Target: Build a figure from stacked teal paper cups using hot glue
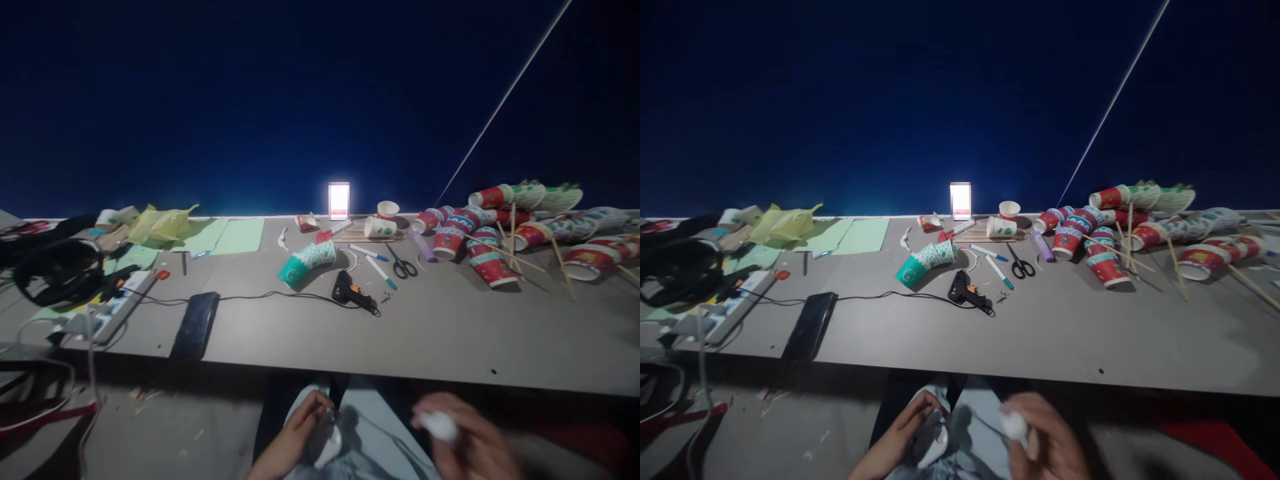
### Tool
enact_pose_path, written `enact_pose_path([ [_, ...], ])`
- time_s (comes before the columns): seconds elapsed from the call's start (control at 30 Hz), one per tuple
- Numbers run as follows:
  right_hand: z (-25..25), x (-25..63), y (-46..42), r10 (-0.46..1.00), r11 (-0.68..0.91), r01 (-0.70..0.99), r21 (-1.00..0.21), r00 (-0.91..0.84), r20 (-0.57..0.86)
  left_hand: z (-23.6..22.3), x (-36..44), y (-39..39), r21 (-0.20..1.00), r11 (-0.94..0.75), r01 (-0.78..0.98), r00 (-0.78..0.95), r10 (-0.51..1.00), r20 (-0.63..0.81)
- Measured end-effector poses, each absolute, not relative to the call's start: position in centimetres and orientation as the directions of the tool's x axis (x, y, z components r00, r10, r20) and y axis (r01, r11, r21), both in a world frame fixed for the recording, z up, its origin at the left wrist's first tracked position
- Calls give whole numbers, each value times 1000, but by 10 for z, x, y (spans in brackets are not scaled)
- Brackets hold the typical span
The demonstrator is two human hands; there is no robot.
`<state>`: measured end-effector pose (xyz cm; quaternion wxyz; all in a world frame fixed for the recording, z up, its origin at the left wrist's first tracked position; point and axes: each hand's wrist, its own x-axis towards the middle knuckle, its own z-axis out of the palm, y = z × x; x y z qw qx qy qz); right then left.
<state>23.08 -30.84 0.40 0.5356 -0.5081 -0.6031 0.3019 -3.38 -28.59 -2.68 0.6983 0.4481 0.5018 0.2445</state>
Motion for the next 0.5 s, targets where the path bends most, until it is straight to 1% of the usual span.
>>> enact_pose_path([
  [0.07,-6,208,-288,928,359,261,-896,4,373,-30,-33,-284,874,475,101,360,802,-477],
  [0.13,-18,187,-278,921,378,278,-883,-209,329,-33,-33,-282,878,472,77,344,814,-468],
  [0.2,-30,172,-276,912,313,342,-886,-369,179,-35,-34,-282,882,469,53,331,825,-459],
  [0.23,-36,167,-277,901,284,380,-881,-420,109,-36,-35,-282,885,463,50,320,832,-453],
  [0.3,-45,160,-280,871,256,449,-856,-492,3,-39,-37,-284,885,461,62,294,839,-457],
  [0.33,-49,158,-280,856,259,477,-840,-516,-28,-41,-38,-284,882,466,69,285,838,-465],
  [0.5,-55,153,-276,814,301,573,-763,-571,-108,-56,-39,-286,873,482,73,285,829,-482],
])
